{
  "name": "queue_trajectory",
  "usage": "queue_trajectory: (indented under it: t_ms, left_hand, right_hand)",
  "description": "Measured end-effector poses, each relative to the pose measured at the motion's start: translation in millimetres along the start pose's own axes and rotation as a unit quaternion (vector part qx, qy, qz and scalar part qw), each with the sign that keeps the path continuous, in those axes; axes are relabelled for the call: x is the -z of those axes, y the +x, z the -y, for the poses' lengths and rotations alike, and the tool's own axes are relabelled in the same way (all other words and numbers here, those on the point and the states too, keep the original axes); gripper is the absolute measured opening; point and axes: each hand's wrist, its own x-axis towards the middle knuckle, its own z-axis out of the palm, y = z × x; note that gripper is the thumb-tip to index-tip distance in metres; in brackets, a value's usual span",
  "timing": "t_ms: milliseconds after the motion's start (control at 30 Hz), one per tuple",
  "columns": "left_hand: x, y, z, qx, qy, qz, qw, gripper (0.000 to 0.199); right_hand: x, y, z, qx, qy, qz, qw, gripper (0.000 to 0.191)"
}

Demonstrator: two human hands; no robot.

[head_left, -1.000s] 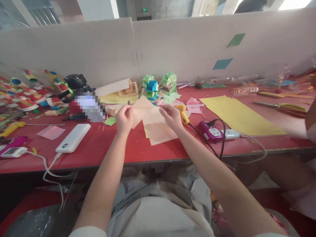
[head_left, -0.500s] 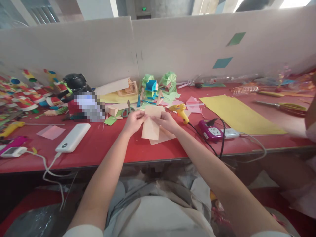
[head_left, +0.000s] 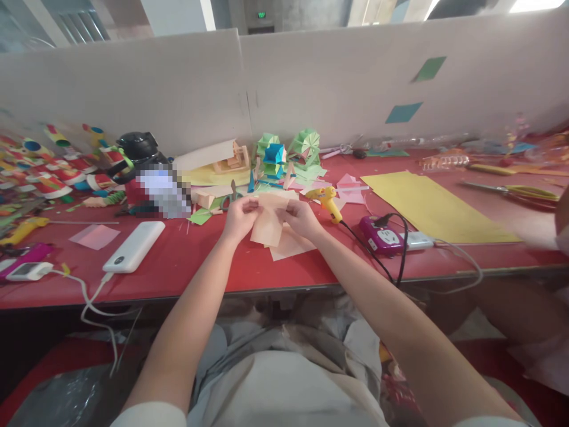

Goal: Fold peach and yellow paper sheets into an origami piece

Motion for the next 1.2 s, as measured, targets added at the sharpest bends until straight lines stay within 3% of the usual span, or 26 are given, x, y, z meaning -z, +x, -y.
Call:
queue_trajectory:
  t_ms: [133,233,400,467,567,700,800,933,1200]
  left_hand:
    - [-0.2,0,1,0.002,-0.025,0.007,1.000,0.016]
    - [0.3,-1,-4,0.061,-0.088,0.012,0.994,0.015]
    - [0.0,-4,-16,0.146,-0.193,0.093,0.966,0.033]
    - [-1.1,-5,-15,0.144,-0.185,0.111,0.966,0.044]
    - [-1.5,-4,-6,0.140,-0.144,0.070,0.977,0.059]
    - [1.3,-1,2,0.135,-0.110,0.012,0.985,0.051]
    - [1.3,-2,-1,0.111,-0.089,0.023,0.990,0.047]
    - [-2.5,-4,-6,0.067,-0.075,0.055,0.993,0.045]
    - [-1.2,-2,0,0.053,-0.053,0.018,0.997,0.038]
  right_hand:
    - [1,2,2,-0.005,0.016,-0.010,1.000,0.030]
    - [2,2,4,0.001,0.036,-0.004,0.999,0.032]
    - [5,-1,3,0.030,-0.031,-0.021,0.999,0.036]
    - [5,-1,2,0.044,-0.061,-0.040,0.996,0.037]
    - [5,-1,4,0.051,-0.065,-0.043,0.996,0.034]
    - [5,-1,12,0.012,-0.008,-0.009,1.000,0.030]
    - [5,-1,17,-0.018,0.037,-0.007,0.999,0.031]
    - [2,-1,15,-0.001,-0.009,0.013,1.000,0.038]
    - [4,1,9,-0.041,0.050,0.015,0.998,0.042]
